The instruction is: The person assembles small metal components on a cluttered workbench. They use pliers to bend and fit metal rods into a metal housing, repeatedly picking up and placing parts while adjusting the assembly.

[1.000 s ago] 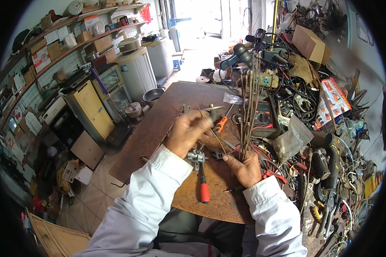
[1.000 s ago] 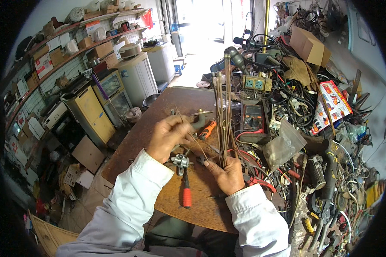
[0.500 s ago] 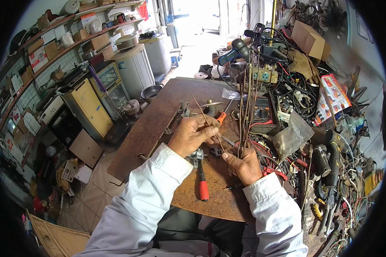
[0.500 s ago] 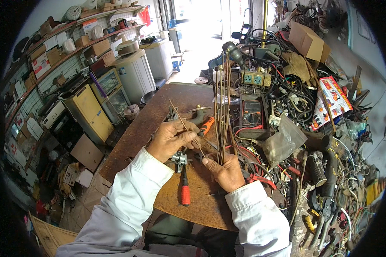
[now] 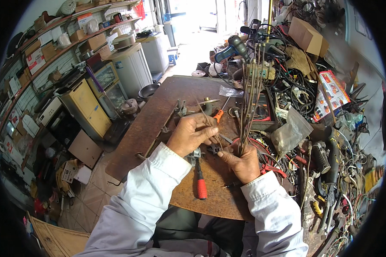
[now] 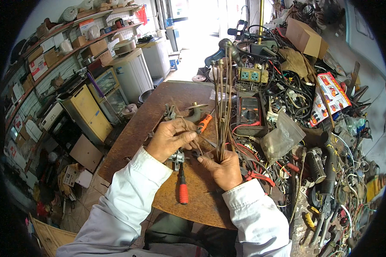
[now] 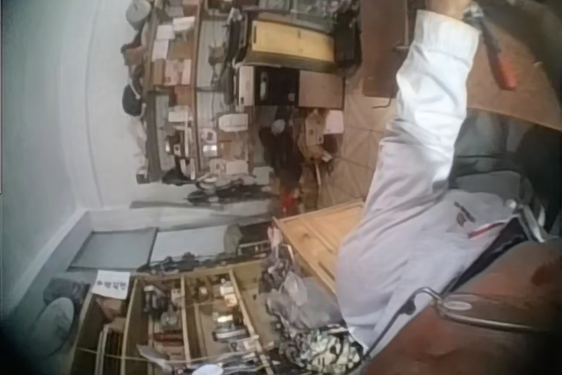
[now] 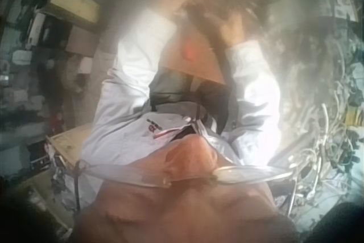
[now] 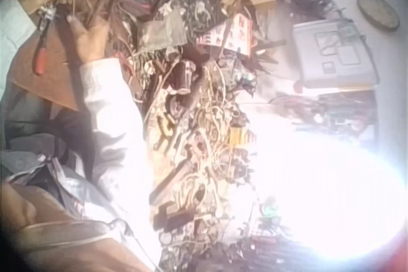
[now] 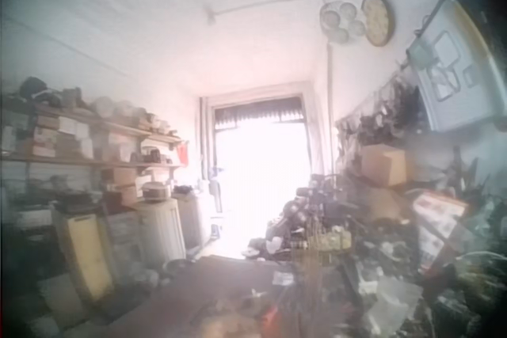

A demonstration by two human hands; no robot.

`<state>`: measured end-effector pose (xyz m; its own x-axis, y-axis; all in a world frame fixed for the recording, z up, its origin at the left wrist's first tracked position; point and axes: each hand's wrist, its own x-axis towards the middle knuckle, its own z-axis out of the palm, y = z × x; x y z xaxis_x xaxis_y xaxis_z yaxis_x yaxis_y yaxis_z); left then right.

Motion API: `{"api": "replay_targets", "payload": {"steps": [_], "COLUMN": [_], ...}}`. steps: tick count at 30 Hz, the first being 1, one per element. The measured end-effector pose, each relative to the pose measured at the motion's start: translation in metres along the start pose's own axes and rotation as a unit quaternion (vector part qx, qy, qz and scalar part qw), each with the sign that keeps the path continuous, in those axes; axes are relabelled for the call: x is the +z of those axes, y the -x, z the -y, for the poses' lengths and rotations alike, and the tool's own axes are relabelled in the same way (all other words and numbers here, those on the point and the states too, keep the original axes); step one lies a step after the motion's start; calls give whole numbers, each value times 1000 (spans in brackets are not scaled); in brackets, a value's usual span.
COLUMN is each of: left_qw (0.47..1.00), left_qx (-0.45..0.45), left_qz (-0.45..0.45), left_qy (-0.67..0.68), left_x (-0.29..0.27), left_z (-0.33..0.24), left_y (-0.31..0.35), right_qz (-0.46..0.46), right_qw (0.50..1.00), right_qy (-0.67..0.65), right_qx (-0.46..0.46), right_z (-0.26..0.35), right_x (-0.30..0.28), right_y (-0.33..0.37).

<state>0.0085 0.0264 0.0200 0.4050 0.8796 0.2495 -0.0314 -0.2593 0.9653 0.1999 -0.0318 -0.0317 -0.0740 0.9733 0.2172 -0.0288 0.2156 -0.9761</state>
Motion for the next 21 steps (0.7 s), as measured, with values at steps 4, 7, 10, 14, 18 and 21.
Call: {"api": "replay_targets", "payload": {"steps": [4,7,10,14,18,21], "left_qw": [999,999,998,999,998,998], "left_qx": [-14,-12,6,8,7,17], "left_qz": [30,37,39,41,42,43], "left_qy": [-28,-26,-42,-31,-39,-39], "left_x": [2,5,5,5,6,5], "left_z": [4,3,6,7,4,8], "left_y": [2,2,0,1,3,2], "right_qz": [-7,-9,7,17,28,35], "right_qw": [1000,1000,1000,1000,999,999], "right_qy": [12,16,28,18,13,10], "right_qx": [-9,-25,-11,-11,-7,8], "right_z": [4,4,8,6,10,12], "right_x": [5,4,3,4,5,5], "right_y": [0,0,2,1,2,3]}}
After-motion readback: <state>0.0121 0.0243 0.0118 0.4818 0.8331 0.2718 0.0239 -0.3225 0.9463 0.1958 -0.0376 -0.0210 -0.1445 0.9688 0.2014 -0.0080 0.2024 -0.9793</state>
